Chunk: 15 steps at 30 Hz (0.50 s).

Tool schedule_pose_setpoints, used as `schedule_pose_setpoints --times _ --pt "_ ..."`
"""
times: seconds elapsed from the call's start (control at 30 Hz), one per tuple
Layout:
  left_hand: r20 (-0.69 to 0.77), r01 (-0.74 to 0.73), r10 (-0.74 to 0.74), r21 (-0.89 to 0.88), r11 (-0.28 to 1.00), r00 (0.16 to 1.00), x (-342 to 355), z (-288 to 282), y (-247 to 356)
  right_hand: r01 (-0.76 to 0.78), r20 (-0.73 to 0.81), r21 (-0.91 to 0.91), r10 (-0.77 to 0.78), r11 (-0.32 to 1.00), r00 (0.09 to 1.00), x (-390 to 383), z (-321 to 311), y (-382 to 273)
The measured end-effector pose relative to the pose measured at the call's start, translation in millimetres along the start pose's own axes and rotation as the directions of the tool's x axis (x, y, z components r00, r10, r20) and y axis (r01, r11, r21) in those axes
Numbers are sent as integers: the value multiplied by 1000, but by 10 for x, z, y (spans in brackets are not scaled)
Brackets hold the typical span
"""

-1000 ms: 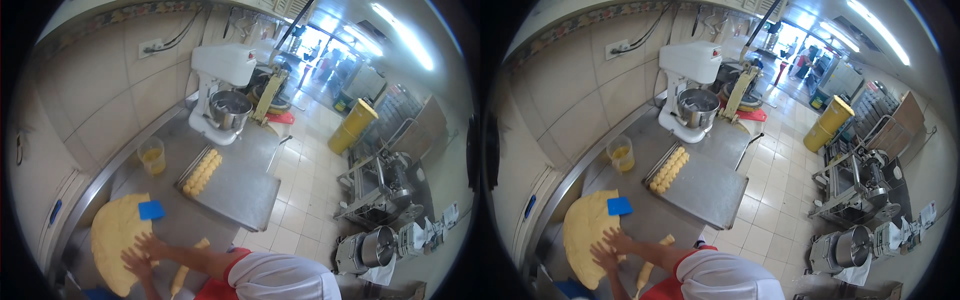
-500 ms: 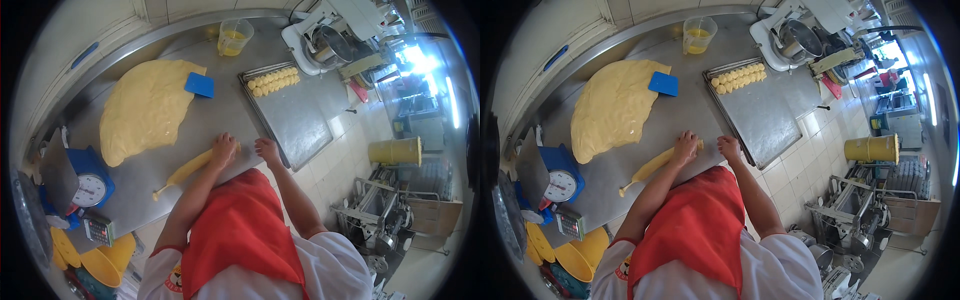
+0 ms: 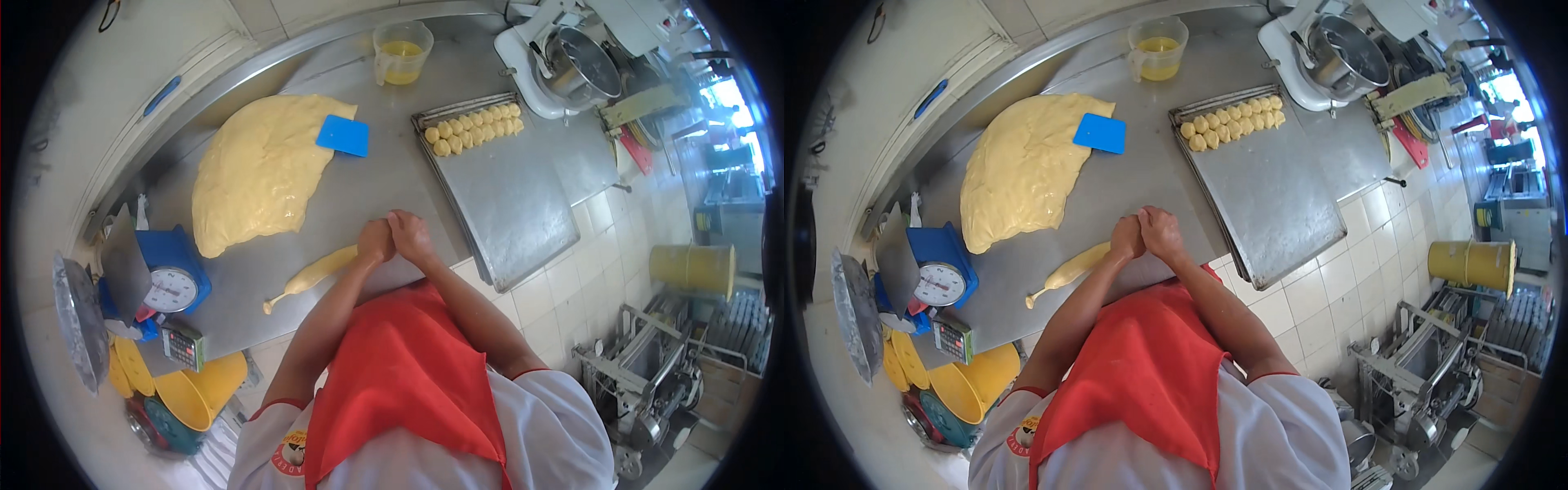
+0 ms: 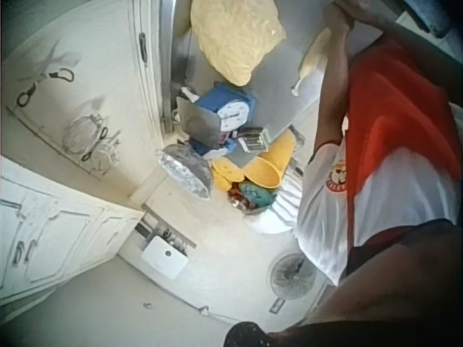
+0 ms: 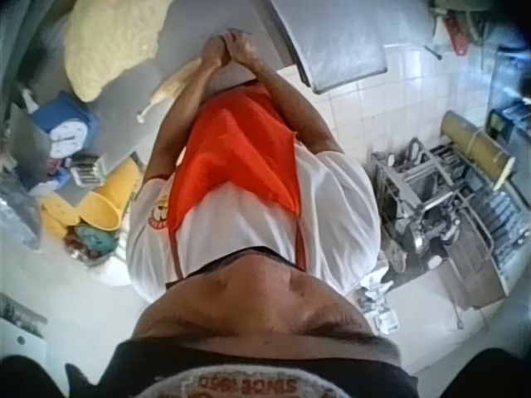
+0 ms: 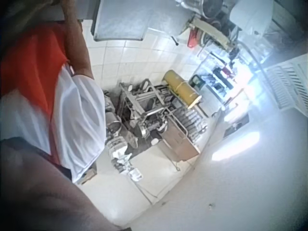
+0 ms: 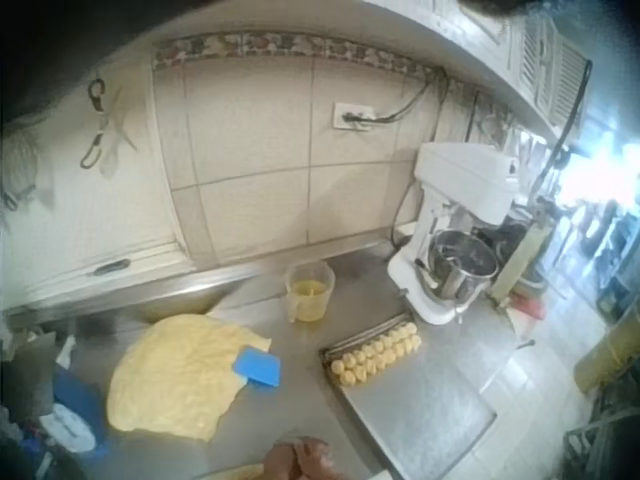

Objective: The person shapes bread rolls by hand and places them onto a metal tray. The person periodically uses a blue scraper to cut portions of dough from a larger mass on a stainless steel work surface.

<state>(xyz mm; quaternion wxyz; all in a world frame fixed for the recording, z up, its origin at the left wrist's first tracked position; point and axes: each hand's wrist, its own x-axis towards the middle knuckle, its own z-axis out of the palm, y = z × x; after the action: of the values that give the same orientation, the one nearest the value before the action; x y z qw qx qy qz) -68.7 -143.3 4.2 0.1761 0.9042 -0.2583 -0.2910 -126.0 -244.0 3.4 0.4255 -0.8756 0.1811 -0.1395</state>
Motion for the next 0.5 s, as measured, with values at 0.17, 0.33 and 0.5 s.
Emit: schedule_pose_setpoints --times 0.17,0.33,0.5 --pt "-26 130 -128 54 990 991 13 -6 55 -192 88 -246 219 950 972 94 189 81" --pt "106 -11 0 105 994 994 112 -130 -24 276 645 -279 -34 920 763 276 26 346" --pt "269 105 -110 34 994 957 372 -334 -202 -751 833 461 62 473 550 -55 -599 391"
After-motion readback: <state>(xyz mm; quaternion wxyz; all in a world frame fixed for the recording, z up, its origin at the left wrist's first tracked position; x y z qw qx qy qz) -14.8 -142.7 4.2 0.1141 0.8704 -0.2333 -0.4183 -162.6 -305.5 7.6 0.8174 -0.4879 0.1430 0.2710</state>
